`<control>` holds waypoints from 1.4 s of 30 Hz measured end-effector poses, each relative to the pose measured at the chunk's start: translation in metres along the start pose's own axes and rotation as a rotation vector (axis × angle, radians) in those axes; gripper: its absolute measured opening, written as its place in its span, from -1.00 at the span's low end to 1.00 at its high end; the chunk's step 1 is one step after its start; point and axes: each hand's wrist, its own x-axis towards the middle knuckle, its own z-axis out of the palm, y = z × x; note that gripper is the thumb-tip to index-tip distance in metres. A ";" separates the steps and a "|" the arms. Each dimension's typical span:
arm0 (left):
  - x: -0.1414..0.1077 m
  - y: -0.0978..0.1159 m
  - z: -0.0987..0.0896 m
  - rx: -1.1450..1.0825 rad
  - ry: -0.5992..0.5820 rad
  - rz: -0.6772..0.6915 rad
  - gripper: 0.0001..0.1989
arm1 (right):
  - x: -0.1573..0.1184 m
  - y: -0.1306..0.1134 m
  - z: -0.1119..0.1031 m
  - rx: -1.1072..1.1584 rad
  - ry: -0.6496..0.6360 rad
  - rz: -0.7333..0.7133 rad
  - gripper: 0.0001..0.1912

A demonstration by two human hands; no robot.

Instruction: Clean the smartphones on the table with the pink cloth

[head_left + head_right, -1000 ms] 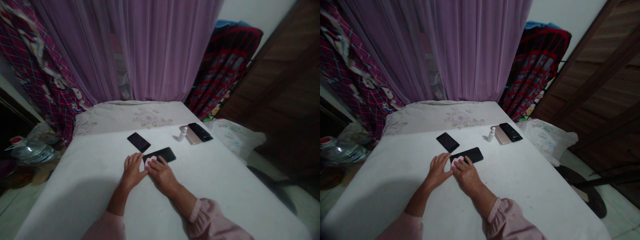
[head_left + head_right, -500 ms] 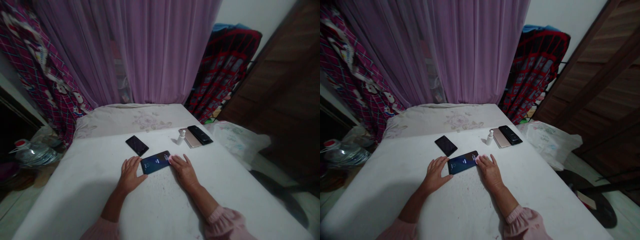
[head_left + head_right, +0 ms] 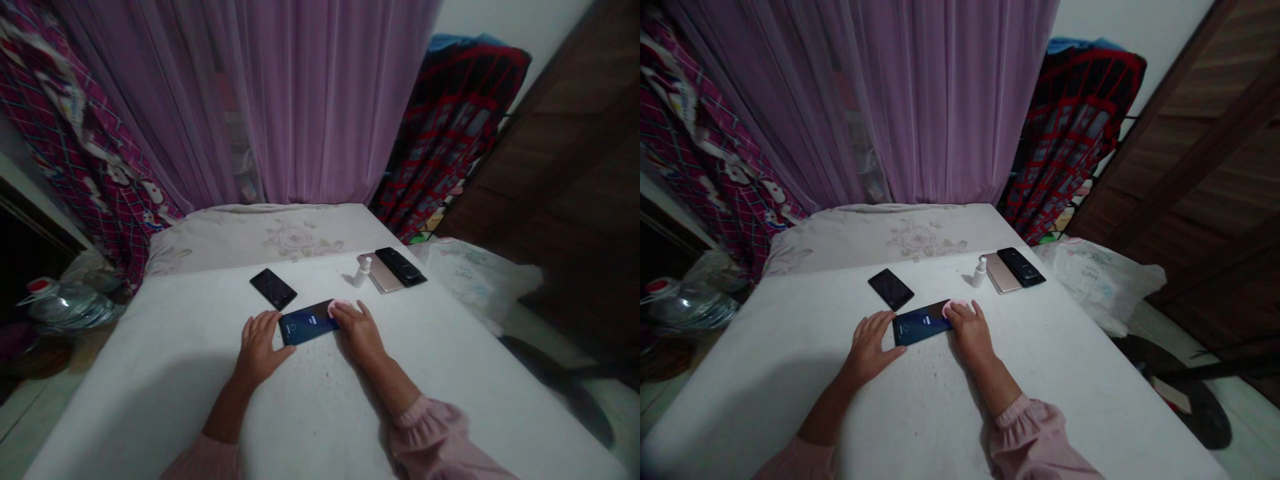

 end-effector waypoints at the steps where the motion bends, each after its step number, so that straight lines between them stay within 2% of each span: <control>1: 0.000 0.001 -0.001 0.000 0.001 -0.002 -0.38 | 0.002 0.003 0.001 0.015 0.024 0.033 -0.54; 5: 0.000 0.008 -0.004 0.005 0.016 -0.013 -0.40 | 0.010 0.001 0.005 0.043 0.051 0.061 -0.61; 7: 0.000 0.011 -0.005 0.009 0.026 -0.020 -0.41 | 0.015 -0.016 0.011 0.057 0.022 0.006 -0.63; 11: 0.001 0.015 -0.008 0.018 0.030 -0.020 -0.44 | 0.020 -0.063 0.026 0.132 -0.041 -0.201 -0.63; 13: 0.002 0.015 -0.009 0.024 0.025 -0.021 -0.44 | 0.018 -0.074 0.029 0.148 -0.072 -0.290 -0.64; 15: 0.002 0.015 -0.010 0.031 0.024 -0.023 -0.44 | 0.015 -0.069 0.026 0.151 -0.097 -0.349 -0.63; 17: 0.001 0.015 -0.010 0.036 0.027 -0.025 -0.44 | 0.013 -0.049 0.018 0.135 -0.105 -0.338 -0.60; 21: 0.000 0.017 -0.012 0.054 0.056 -0.005 -0.44 | 0.012 -0.012 0.006 0.030 -0.064 -0.049 -0.54; 23: 0.000 0.018 -0.011 0.066 0.071 0.022 -0.44 | 0.011 -0.011 0.007 0.025 -0.045 -0.015 -0.53; 27: 0.003 0.026 -0.011 0.062 0.013 0.097 -0.38 | 0.007 -0.031 0.015 0.156 -0.043 -0.233 -0.56; 29: 0.005 0.032 -0.013 0.059 -0.032 0.119 -0.40 | 0.006 -0.032 0.016 0.233 -0.013 -0.266 -0.57; 31: 0.007 0.038 -0.019 0.059 -0.057 0.113 -0.44 | 0.005 -0.021 0.014 0.302 0.089 -0.126 -0.60; 33: 0.010 0.043 -0.028 0.054 -0.082 0.087 -0.51 | 0.004 -0.005 0.011 0.396 0.238 0.112 -0.66; 36: 0.016 0.045 -0.043 0.000 -0.171 -0.018 -0.62 | -0.001 0.011 0.008 0.578 0.373 0.368 -0.64; 39: 0.026 0.043 -0.053 -0.133 -0.242 -0.168 -0.63 | -0.005 0.008 0.006 0.688 0.358 0.472 -0.59; 42: 0.037 0.039 -0.055 -0.225 -0.163 -0.239 -0.62 | -0.005 -0.004 0.002 0.716 0.277 0.525 -0.54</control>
